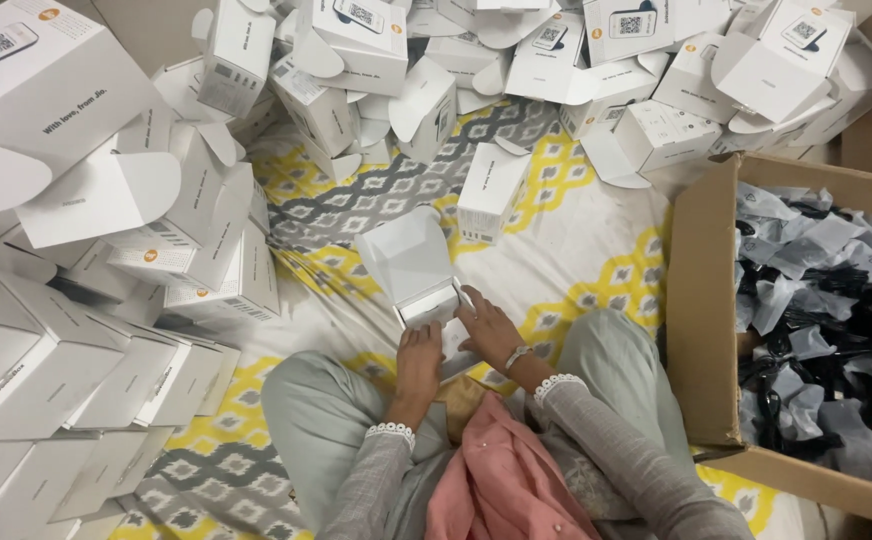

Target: The person places electronic components from plastic bags into small white boxes and organizes the boxes into stacks.

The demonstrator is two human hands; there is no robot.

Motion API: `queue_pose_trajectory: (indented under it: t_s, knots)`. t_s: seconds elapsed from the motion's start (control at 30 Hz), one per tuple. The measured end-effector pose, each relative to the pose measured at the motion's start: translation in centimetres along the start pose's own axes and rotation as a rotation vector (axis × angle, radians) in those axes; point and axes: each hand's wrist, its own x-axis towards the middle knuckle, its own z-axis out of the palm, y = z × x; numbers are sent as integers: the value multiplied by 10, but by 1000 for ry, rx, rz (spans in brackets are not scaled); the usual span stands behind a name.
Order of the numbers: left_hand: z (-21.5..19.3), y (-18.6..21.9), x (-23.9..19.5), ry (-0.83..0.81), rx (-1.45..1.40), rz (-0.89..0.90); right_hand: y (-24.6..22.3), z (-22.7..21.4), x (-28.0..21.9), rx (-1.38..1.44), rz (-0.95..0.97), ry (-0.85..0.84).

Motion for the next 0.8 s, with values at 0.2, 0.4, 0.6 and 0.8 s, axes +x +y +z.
queue_pose_trajectory:
  t_s: [0.2, 0.4, 0.6, 0.8]
  knots:
    - [40, -9, -5, -117, 55, -7, 5, -8, -15, 121, -52, 28]
    - [26, -7, -1, -183, -27, 23, -1, -18, -22, 183, -40, 51]
    - [-45, 53, 22, 119, -318, 51, 8, -69, -34, 364, 46, 300]
    - [-60, 194, 77, 126, -698, 156, 54, -187, -100, 318, 95, 644]
